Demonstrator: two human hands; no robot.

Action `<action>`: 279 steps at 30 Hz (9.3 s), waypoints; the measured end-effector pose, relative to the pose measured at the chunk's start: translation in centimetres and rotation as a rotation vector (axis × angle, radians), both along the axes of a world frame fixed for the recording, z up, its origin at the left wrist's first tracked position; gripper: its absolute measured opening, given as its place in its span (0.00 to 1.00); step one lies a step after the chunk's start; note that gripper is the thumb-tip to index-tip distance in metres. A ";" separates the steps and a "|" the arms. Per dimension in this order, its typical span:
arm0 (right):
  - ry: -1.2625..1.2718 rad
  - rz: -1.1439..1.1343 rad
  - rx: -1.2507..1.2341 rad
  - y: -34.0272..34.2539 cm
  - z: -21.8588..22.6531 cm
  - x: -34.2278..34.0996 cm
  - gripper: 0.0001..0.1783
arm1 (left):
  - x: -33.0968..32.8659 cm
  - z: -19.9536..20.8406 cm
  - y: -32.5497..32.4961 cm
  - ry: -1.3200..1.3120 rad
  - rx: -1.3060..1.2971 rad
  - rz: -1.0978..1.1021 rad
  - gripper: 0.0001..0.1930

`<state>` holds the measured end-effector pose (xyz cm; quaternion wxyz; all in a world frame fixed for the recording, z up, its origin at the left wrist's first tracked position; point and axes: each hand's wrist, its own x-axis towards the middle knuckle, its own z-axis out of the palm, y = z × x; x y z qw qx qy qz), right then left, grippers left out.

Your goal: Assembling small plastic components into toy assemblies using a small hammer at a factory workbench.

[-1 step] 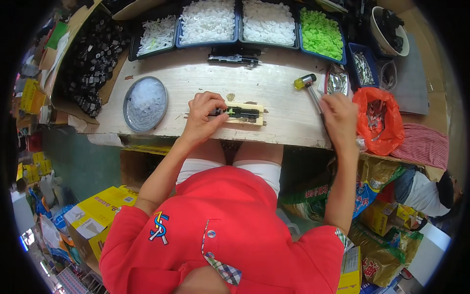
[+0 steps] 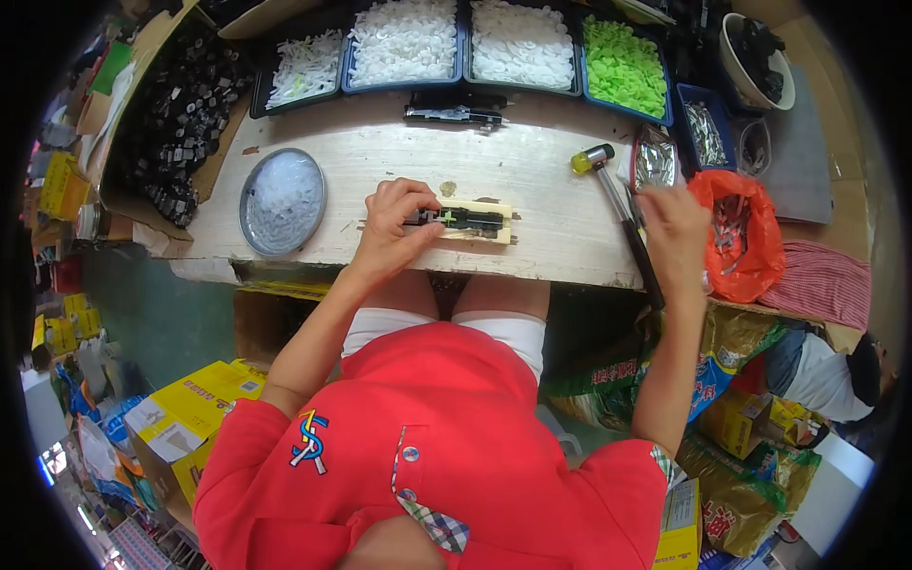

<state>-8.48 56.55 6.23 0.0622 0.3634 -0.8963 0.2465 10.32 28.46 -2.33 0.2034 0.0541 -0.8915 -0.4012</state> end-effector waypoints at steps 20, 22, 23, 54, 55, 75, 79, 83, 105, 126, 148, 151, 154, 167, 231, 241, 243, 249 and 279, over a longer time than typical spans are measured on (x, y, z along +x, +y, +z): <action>-0.314 -0.558 0.578 17.7 -5.5 -11.5 0.18 | -10.2 3.9 -21.3 -0.524 -0.599 0.342 0.21; -0.445 -0.585 0.412 18.4 -5.9 -12.2 0.18 | -10.4 3.7 -21.6 -0.496 -0.588 0.316 0.21; -0.443 -0.587 0.410 18.4 -6.2 -12.3 0.18 | -10.6 3.8 -21.6 -0.472 -0.578 0.287 0.20; -0.339 -0.651 -0.071 20.4 -9.2 -14.5 0.09 | -9.0 5.4 -24.4 0.438 0.704 0.381 0.08; -0.311 -0.634 -0.132 20.3 -8.8 -14.0 0.09 | -7.5 6.6 -23.7 0.422 0.731 0.349 0.08; 0.128 -0.290 -0.066 6.6 -2.7 -6.6 0.15 | 8.2 2.2 -10.6 -0.214 -0.156 0.252 0.04; 0.101 -0.224 -0.082 4.0 -1.4 -3.5 0.14 | 8.7 3.6 -11.3 -0.183 -0.133 0.361 0.05; 0.069 -0.044 -0.056 0.0 -1.0 -0.3 0.10 | 8.5 4.7 -10.9 -0.167 -0.012 0.381 0.04; -0.190 0.493 -0.306 -15.0 -0.4 8.9 0.10 | 3.4 6.0 -5.2 0.163 0.666 0.035 0.05; -1.064 0.409 -0.276 -12.9 -1.0 7.6 0.09 | 1.4 6.2 -2.0 0.222 0.176 -0.203 0.08; -1.428 0.063 -0.425 -7.7 -4.7 5.2 0.04 | -0.4 1.1 0.0 0.081 -0.027 -0.039 0.11; -1.423 0.040 -0.390 -8.2 -4.8 5.5 0.04 | -0.7 0.9 0.5 0.057 -0.043 -0.002 0.10; -1.415 0.041 -0.383 -8.5 -5.0 5.6 0.03 | -0.9 0.8 0.8 0.032 -0.056 0.031 0.10; -1.315 0.016 -0.309 -9.8 -4.8 6.5 0.04 | -0.9 0.9 1.0 -0.038 -0.050 0.066 0.12; 0.439 -0.079 -0.251 -15.6 4.6 -16.9 0.06 | -1.2 1.0 0.8 -0.022 -0.038 -0.030 0.05; 0.030 0.080 -0.349 -20.7 4.6 -25.1 0.21 | -1.6 1.3 0.6 -0.033 -0.009 -0.042 0.05; -0.074 0.089 -0.376 -19.6 4.4 -25.7 0.18 | -1.7 1.1 0.7 -0.018 -0.012 -0.049 0.05; -0.342 0.126 -0.631 -18.3 7.1 -21.6 0.23 | -1.1 0.6 0.6 0.013 -0.031 -0.026 0.05; 0.037 0.471 0.007 -12.8 -4.9 8.8 0.16 | 2.5 0.9 -0.9 0.105 0.198 0.096 0.19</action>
